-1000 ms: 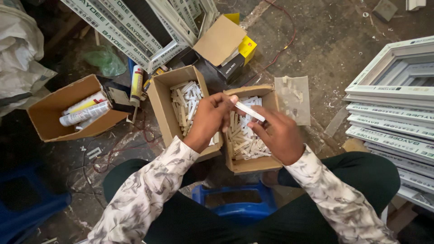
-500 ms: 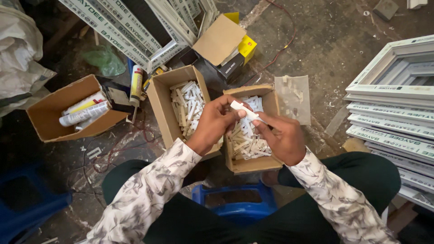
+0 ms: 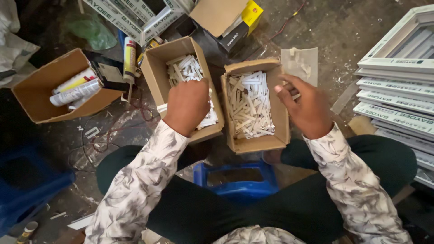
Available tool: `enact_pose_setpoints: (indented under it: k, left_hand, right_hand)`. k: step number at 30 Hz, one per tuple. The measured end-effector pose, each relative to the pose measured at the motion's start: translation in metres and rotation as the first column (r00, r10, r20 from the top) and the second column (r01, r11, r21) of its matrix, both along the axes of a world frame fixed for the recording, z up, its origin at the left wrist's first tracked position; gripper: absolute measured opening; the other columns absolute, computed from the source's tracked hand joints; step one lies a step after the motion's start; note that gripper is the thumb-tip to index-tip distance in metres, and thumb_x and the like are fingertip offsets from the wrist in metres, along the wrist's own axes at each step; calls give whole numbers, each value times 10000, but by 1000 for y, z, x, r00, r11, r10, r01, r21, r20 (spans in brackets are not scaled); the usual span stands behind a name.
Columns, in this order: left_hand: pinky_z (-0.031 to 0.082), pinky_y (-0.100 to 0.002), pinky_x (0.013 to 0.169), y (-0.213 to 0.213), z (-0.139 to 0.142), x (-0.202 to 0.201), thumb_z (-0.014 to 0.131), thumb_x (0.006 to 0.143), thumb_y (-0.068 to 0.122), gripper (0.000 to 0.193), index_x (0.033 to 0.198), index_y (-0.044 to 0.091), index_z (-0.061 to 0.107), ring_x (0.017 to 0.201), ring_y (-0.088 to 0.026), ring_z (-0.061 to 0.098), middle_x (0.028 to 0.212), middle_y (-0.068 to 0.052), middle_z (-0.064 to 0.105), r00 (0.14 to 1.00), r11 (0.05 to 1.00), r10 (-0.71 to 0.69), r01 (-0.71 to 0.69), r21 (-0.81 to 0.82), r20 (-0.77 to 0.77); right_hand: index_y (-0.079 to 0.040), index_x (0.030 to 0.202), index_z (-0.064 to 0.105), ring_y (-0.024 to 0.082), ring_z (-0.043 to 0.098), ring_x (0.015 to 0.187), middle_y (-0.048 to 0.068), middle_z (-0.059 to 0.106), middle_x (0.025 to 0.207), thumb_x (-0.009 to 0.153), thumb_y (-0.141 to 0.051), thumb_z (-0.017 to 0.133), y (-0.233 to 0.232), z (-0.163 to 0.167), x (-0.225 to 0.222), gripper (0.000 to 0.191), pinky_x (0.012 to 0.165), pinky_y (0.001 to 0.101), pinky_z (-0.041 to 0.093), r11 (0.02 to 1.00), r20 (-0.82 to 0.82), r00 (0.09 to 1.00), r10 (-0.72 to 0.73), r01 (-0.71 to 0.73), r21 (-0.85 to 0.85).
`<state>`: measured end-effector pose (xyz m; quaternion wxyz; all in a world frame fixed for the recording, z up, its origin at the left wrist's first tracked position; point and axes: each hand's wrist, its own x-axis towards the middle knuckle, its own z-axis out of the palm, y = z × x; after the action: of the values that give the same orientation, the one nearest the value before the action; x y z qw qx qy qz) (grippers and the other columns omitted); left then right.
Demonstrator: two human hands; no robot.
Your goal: The person sits cross-legged and repeatedly picks small white plastic pieces from one cardboard box, inspects them by turning them over, and places them into a second box. The process continues throughout the clip with no other objects handled.
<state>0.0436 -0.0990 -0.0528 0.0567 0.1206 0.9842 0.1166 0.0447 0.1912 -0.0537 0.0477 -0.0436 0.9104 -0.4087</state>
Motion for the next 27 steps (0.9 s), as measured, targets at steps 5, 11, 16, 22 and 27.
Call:
enact_pose_setpoints:
  k: [5,11,16,22,27]
  left_hand:
    - [539,-529,647,3,5,-4,750,801,195,154,831,47,721,767,-413,693,791,-201,706,990,1000,22,-23,3,140]
    - [532,-449,667,13,25,-10,759,873,242,235,984,36,734,730,-350,707,800,-186,716,950,856,-68,-101,506,304]
    - [545,-382,682,32,30,-7,747,897,222,256,1045,16,720,714,-247,724,798,-152,721,918,732,-141,-156,663,372]
    - [573,-367,759,37,29,-7,732,922,204,250,1073,6,721,816,-202,747,905,-121,754,922,614,-221,-121,780,317]
    - [557,-476,686,23,33,-10,704,893,240,206,1035,103,762,762,-352,732,857,-132,763,971,916,46,-135,379,237]
  right_hand:
    - [-36,1231,719,174,748,797,142,757,925,992,-224,740,1,-2,1,305,668,306,578,1000,-42,999,26,-27,-13]
    - [-21,1237,691,105,753,895,83,776,998,997,-172,661,-12,1,10,284,766,257,624,904,296,941,164,-23,-428]
    - [10,1178,722,119,706,900,91,738,1050,975,-140,718,-26,3,24,252,783,257,582,864,184,965,187,-72,-498]
    - [7,1094,748,110,707,880,89,730,1013,979,-125,725,-27,7,20,177,758,259,579,857,175,976,133,-25,-515]
    - [13,1097,750,127,716,890,89,759,1017,977,-100,718,-26,10,21,168,775,267,568,908,118,983,144,-84,-411]
